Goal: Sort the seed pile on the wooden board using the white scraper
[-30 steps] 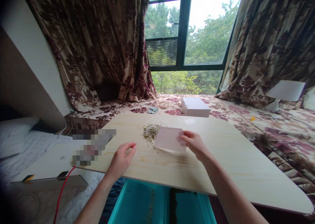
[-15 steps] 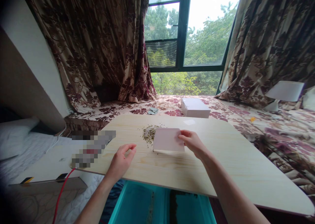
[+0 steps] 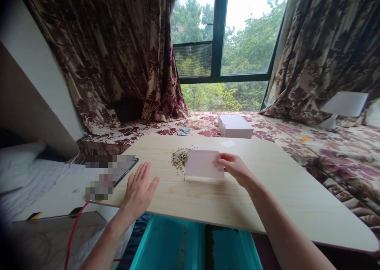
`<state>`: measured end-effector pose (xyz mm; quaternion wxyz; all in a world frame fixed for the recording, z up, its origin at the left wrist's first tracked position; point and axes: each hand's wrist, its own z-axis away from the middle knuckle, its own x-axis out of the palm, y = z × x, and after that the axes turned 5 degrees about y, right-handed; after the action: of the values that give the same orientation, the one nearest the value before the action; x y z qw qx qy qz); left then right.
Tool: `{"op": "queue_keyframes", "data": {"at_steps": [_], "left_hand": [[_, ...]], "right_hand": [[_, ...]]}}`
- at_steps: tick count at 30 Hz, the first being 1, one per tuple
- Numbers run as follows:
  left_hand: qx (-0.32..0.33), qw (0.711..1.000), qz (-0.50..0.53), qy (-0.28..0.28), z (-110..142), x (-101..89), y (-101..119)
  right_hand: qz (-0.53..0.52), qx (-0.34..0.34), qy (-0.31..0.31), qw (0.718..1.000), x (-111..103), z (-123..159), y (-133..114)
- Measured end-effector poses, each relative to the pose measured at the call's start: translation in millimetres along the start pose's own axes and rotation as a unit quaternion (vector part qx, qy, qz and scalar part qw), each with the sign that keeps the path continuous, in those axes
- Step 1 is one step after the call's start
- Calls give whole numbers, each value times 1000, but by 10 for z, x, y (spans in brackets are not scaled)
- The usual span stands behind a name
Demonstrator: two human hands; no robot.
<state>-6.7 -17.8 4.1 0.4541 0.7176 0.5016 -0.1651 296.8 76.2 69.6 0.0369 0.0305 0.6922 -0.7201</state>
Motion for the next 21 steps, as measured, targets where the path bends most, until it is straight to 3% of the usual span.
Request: {"op": "queue_keyframes", "data": {"at_steps": [3, 9, 21], "left_hand": [[0, 1000, 16, -14, 11, 43, -32], [26, 995, 78, 64, -78, 78, 49], [-4, 994, 100, 34, -73, 105, 30]], "right_hand": [[5, -1, 5, 1000, 9, 6, -10], [15, -3, -16, 1000, 57, -13, -32], [9, 15, -26, 1000, 113, -72, -36]]}}
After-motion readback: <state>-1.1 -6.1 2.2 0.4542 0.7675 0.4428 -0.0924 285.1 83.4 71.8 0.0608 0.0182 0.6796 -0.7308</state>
